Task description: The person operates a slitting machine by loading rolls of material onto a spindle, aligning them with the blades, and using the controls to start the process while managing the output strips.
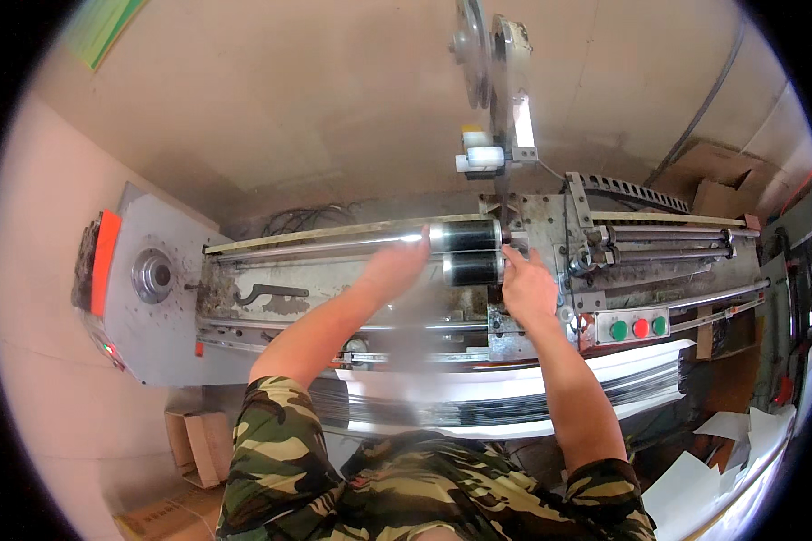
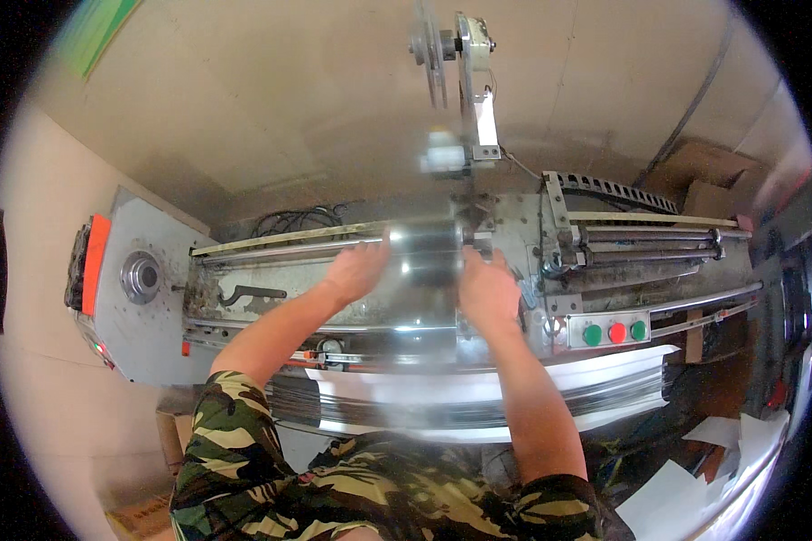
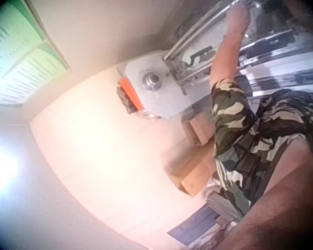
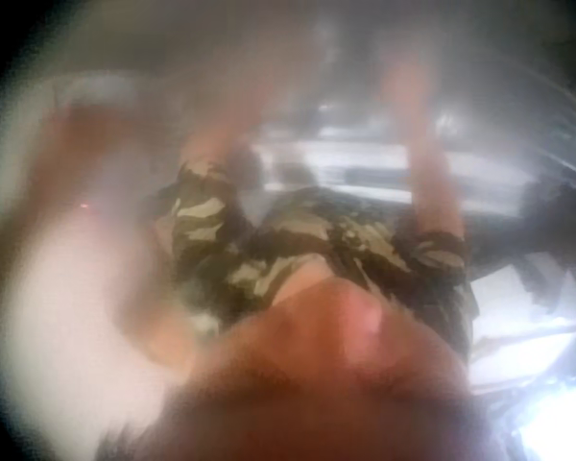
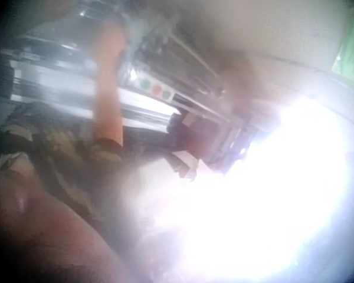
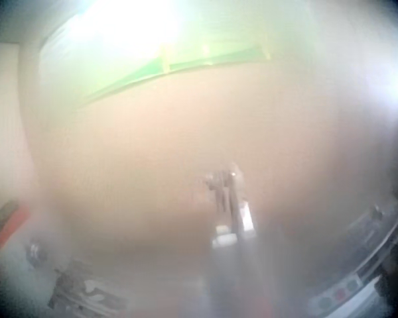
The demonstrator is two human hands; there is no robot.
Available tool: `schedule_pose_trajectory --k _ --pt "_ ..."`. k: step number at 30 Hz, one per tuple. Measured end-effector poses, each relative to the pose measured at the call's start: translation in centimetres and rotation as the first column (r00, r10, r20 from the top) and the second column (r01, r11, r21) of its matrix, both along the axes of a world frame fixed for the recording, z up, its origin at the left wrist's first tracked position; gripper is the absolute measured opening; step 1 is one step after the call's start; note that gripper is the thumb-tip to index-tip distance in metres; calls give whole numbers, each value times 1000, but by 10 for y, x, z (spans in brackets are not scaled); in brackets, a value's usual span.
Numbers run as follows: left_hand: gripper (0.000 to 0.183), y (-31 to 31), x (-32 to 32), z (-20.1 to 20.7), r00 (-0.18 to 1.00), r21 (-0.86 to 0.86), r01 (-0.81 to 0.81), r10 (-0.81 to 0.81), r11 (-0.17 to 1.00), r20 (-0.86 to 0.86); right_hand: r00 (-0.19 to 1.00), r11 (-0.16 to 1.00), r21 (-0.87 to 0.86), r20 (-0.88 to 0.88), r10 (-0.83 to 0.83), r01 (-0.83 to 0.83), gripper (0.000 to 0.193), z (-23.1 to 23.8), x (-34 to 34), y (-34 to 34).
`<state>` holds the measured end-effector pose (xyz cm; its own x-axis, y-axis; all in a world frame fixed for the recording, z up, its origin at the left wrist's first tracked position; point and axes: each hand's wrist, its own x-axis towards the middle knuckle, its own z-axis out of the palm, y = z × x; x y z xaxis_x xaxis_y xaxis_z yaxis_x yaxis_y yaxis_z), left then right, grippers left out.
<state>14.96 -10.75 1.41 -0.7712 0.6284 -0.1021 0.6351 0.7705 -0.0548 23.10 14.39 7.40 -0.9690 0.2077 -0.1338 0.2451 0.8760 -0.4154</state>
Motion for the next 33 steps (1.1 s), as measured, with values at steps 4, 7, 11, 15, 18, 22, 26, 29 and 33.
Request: schedule_pose_trajectory --k 4,7,11,15,18,22,26,29,33 --pt "63 -3 -2 -21 993 89 59 -49 994 -111 999 1000 1 -29 -14 14 41 -12 -2 3" --pt "64 -1 -1 -20 987 138 95 -75 986 -142 998 1000 16 -57 -13 14 38 -10 0 4" --pt "64 0 -2 -16 984 149 117 -95 982 -148 998 999 32 -56 -22 24 36 -10 -1 4" --pt "64 10 3 26 990 29 -21 17 999 137 998 997 64 -55 -30 34 36 -14 -1 5" --pt "63 6 2 10 998 66 5 -9 998 63 998 998 66 -57 -12 16 35 -10 0 4" --pt "64 5 -3 -14 993 178 68 -49 982 -108 995 995 101 -101 11 -1 35 -16 -2 8" --pt "65 7 -3 -4 997 197 64 -53 978 -59 996 995 99 -91 -23 32 34 -11 -3 4" --pt "60 5 -3 -6 996 214 75 -63 974 -63 995 997 77 -100 -4 12 34 -10 0 4" --pt "56 3 -5 -10 985 271 131 -94 954 -145 990 996 85 -143 21 -9 35 -22 -2 12"
